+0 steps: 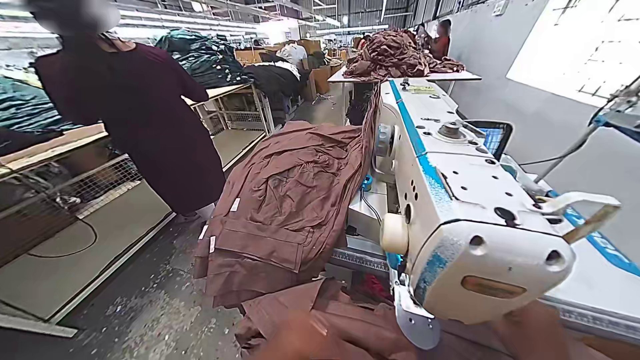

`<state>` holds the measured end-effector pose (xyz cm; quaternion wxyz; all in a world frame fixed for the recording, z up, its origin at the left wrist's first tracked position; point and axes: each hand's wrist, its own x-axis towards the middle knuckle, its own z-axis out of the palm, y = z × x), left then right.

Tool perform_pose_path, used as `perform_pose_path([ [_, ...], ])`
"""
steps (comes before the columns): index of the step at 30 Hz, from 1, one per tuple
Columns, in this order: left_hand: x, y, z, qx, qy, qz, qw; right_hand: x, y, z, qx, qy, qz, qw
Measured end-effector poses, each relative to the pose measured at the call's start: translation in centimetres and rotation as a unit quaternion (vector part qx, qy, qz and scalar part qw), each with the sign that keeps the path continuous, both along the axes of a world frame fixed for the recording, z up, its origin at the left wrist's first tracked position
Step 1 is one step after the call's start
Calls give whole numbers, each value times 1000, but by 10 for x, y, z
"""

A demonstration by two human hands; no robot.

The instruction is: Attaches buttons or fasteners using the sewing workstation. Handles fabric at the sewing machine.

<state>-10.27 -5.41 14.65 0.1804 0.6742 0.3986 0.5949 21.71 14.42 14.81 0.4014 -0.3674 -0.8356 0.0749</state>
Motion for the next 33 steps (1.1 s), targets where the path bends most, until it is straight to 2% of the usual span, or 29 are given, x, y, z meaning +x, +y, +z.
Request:
perform_pose_path([
  [1, -29, -14, 18, 24, -80, 155, 984, -4, -13, -4, 43, -22, 42, 998],
  [2, -62, -19, 35, 64, -146, 330, 930, -12, -21, -11, 101, -45, 73, 991],
  [3, -95, -21, 46, 110, -192, 466, 857, -21, -28, -15, 144, -71, 101, 982],
  [4, -117, -23, 51, 146, -209, 547, 798, -32, -33, -11, 185, -97, 102, 973],
  [5, -126, -26, 53, 153, -192, 600, 761, -40, -33, -10, 208, -115, 87, 967],
  [6, -120, -25, 48, 126, -144, 631, 752, -45, -26, -14, 252, -123, 64, 958],
  [7, -104, -21, 37, 76, -82, 615, 780, -47, -21, -17, 278, -123, 55, 951],
  [8, -85, -16, 18, 20, -10, 553, 833, -46, -17, -18, 284, -116, 54, 950],
  [9, -69, -11, -4, -27, 76, 456, 886, -42, -18, -19, 269, -105, 55, 956],
  [10, -55, -4, -21, -64, 154, 350, 922, -36, -19, -19, 229, -86, 60, 968],
  [12, -28, 10, -39, -87, 210, 217, 949, -15, -22, -14, 137, -54, 60, 987],
  [14, -9, 11, -36, -86, 209, 164, 960, 17, -27, -8, 91, -42, 10, 995],
  [17, -5, 6, -23, -64, 218, 134, 965, 90, -48, -6, 39, -80, -110, 990],
  [22, -12, 5, -25, -111, 197, 19, 974, 191, -111, -11, -118, -156, -274, 942],
  [25, 18, 13, -29, -122, 205, -55, 970, 208, -143, -30, -243, -127, -270, 923],
  [27, 40, 21, -32, -104, 222, -89, 965, 206, -156, -46, -339, -128, -207, 909],
  [28, 51, 25, -34, -90, 231, -102, 963, 205, -160, -55, -390, -159, -169, 891],
  [30, 69, 32, -37, -68, 245, -127, 959, 203, -160, -69, -479, -253, -128, 830],
  [31, 77, 33, -39, -61, 244, -139, 958, 205, -158, -75, -494, -256, -127, 821],
  [33, 89, 36, -40, -51, 246, -151, 956, 214, -151, -74, -442, -109, -176, 873],
])
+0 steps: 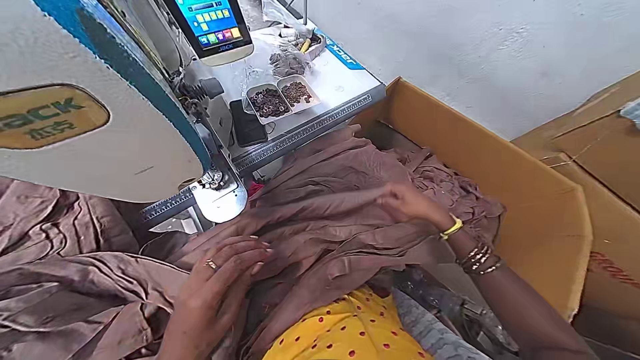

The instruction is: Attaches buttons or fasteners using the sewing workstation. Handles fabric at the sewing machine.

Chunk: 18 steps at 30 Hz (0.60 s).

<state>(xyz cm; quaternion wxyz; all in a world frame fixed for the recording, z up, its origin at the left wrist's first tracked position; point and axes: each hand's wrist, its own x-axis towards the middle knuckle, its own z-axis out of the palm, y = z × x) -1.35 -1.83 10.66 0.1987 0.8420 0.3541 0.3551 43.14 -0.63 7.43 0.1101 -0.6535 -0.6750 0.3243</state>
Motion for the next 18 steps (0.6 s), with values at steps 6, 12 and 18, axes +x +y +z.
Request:
perform_pose_path([
  [6, 58, -9, 16, -18, -40, 45, 998, -82, 2, 121, 211, 208, 168, 940],
  [12, 13, -14, -1, 69, 70, 273, 957, -191, -13, 115, 126, 18, 546, 828],
  [18, -77, -20, -46, -76, 95, 412, 903, -288, -33, 51, -10, 59, 600, 798],
])
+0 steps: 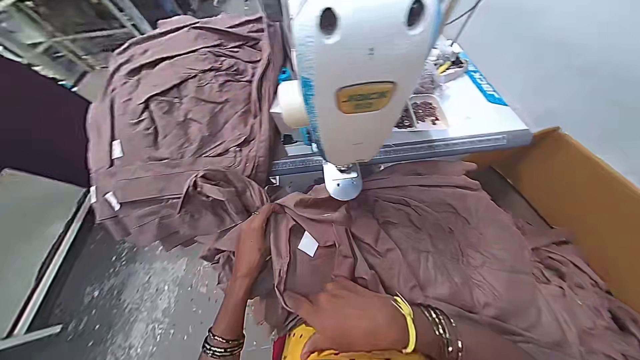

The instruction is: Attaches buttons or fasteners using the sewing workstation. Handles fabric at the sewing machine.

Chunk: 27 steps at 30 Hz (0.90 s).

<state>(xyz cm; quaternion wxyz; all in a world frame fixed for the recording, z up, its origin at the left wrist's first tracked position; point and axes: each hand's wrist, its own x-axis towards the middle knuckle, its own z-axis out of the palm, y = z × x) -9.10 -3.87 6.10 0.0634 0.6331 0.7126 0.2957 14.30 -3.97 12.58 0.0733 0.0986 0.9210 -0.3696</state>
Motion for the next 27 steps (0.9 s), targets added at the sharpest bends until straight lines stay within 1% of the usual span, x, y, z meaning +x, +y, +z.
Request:
perform_pose_path([
  [1, -6, -4, 0, -2, -23, -17, 1000, -3, -2, 2, 28, 36, -4, 999],
  [2, -10, -8, 2, 0, -34, -33, 999, -2, -3, 3, 80, 111, -35, 990],
  [3, -11, -12, 5, 4, -39, -47, 998, -1, 3, 4, 148, 185, -77, 968],
  [4, -12, -16, 8, 11, -39, -52, 998, 0, 13, 8, 199, 216, -115, 949],
  [5, -11, -18, 12, 21, -40, -50, 998, 0, 26, 13, 227, 196, -146, 943],
  [6, -8, -20, 17, 35, -39, -43, 998, -1, 36, 14, 248, 133, -171, 944],
  [8, 5, -21, 30, 72, -43, -30, 996, -11, 51, 8, 224, -54, -180, 956],
  [9, 12, -21, 37, 94, -62, -42, 993, -15, 54, -4, 221, -78, -188, 954],
  [10, 19, -22, 42, 105, -101, -69, 987, -16, 55, -19, 235, -53, -205, 949],
  [11, 27, -22, 45, 100, -167, -109, 975, -16, 54, -33, 260, 0, -227, 939],
  [12, 34, -23, 44, 75, -258, -157, 950, -14, 56, -48, 293, 77, -251, 919],
  [13, 40, -24, 40, 44, -338, -196, 919, -12, 57, -55, 291, 136, -270, 908],
  [14, 45, -23, 33, 14, -377, -211, 902, -9, 59, -56, 258, 177, -284, 907],
  [15, 48, -21, 27, -17, -369, -215, 904, -5, 61, -52, 209, 205, -292, 910],
  [16, 50, -18, 22, -47, -331, -216, 917, 0, 62, -45, 178, 227, -294, 911],
  [17, 53, -14, 19, -61, -291, -223, 929, 5, 63, -36, 168, 253, -292, 907],
  [18, 56, -10, 16, -47, -267, -241, 932, 10, 63, -25, 157, 283, -291, 900],
  [19, 60, -5, 13, -17, -273, -263, 925, 14, 63, -14, 145, 313, -292, 892],
  [21, 63, 9, 16, -10, -357, -313, 880, 22, 70, 0, 94, 362, -311, 874],
  [22, 64, 16, 21, -20, -398, -317, 861, 26, 76, 2, 55, 382, -330, 862],
  [24, 66, 31, 30, -21, -457, -277, 845, 31, 90, -2, -18, 413, -380, 827],
  [25, 66, 39, 37, -15, -461, -260, 848, 32, 97, -6, -43, 420, -409, 809],
  [27, 65, 55, 49, 4, -423, -228, 877, 31, 107, -13, -64, 407, -471, 780],
])
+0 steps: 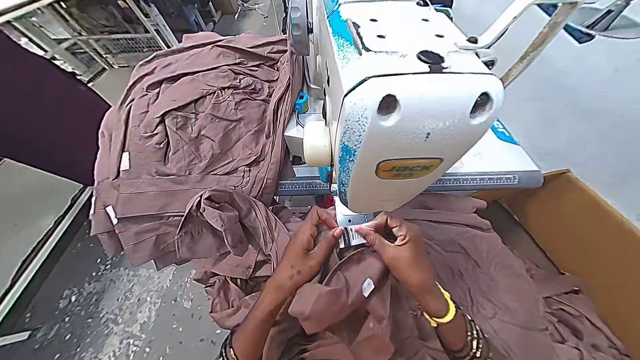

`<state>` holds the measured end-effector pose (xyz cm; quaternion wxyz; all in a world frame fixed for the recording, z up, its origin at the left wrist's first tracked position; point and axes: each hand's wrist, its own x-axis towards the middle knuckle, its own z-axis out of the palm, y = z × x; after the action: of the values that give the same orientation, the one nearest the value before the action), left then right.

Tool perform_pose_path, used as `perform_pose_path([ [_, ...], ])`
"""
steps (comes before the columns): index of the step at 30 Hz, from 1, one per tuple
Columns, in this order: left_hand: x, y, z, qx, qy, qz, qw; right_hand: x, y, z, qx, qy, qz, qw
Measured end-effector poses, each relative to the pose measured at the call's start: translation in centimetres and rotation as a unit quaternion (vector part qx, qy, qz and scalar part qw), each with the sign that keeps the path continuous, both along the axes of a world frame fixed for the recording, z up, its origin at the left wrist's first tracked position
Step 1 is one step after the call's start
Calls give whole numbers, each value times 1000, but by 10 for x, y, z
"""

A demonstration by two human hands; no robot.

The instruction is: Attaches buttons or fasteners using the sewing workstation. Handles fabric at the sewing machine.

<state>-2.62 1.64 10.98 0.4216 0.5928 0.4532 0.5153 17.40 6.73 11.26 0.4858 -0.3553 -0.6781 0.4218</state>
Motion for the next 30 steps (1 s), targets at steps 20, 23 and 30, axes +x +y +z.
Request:
perform_pose_path([
  [20, -3, 40, 12, -102, -10, 42, 994, 65, 127, -10, 237, -403, -194, 862],
  [23, -2, 38, 15, -107, -9, 50, 993, 55, 132, -6, 228, -446, -167, 849],
  [30, 1, 34, 18, -131, -23, 59, 989, 70, 145, -22, 223, -379, -155, 885],
])
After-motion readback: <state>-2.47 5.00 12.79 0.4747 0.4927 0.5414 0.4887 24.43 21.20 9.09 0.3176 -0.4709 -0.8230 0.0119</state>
